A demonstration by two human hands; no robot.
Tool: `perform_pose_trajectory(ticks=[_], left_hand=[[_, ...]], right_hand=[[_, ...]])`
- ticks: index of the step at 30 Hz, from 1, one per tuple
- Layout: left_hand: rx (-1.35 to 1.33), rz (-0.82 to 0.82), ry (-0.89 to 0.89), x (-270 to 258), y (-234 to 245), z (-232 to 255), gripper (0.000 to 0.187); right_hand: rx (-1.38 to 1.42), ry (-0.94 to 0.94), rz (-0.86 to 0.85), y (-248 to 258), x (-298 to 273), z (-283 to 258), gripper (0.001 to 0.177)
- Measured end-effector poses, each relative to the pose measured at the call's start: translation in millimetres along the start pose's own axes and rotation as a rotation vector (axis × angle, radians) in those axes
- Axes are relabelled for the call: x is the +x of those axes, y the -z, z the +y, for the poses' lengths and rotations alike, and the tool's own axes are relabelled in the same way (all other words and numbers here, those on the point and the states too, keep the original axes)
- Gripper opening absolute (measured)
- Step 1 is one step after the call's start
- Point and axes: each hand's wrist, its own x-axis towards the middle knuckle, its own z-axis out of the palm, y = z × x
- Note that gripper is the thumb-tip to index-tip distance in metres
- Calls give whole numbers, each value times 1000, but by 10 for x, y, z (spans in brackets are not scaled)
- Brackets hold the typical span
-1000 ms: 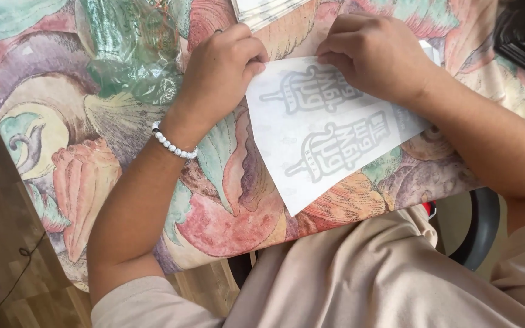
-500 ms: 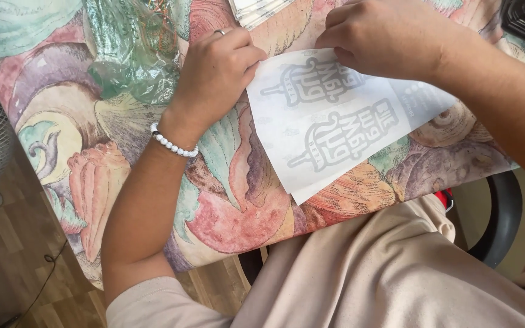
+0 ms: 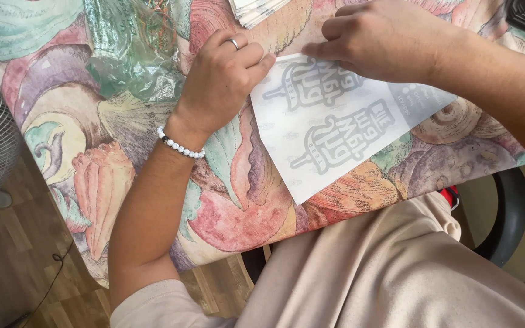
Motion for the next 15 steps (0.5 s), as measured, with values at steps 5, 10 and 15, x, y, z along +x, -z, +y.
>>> perform_pose_trajectory(ticks=[5,10,15], left_hand=[[3,0,-8,20,27,4,6],[35,9,-12,32,3,11,7],[51,-4,-20,40,16,18,22]], right_hand=[[-8,5,-76,39,30,-27,47],[-59,-1,-125,52,40,-58,50],[-188,18,-180,195,110,-82,61]])
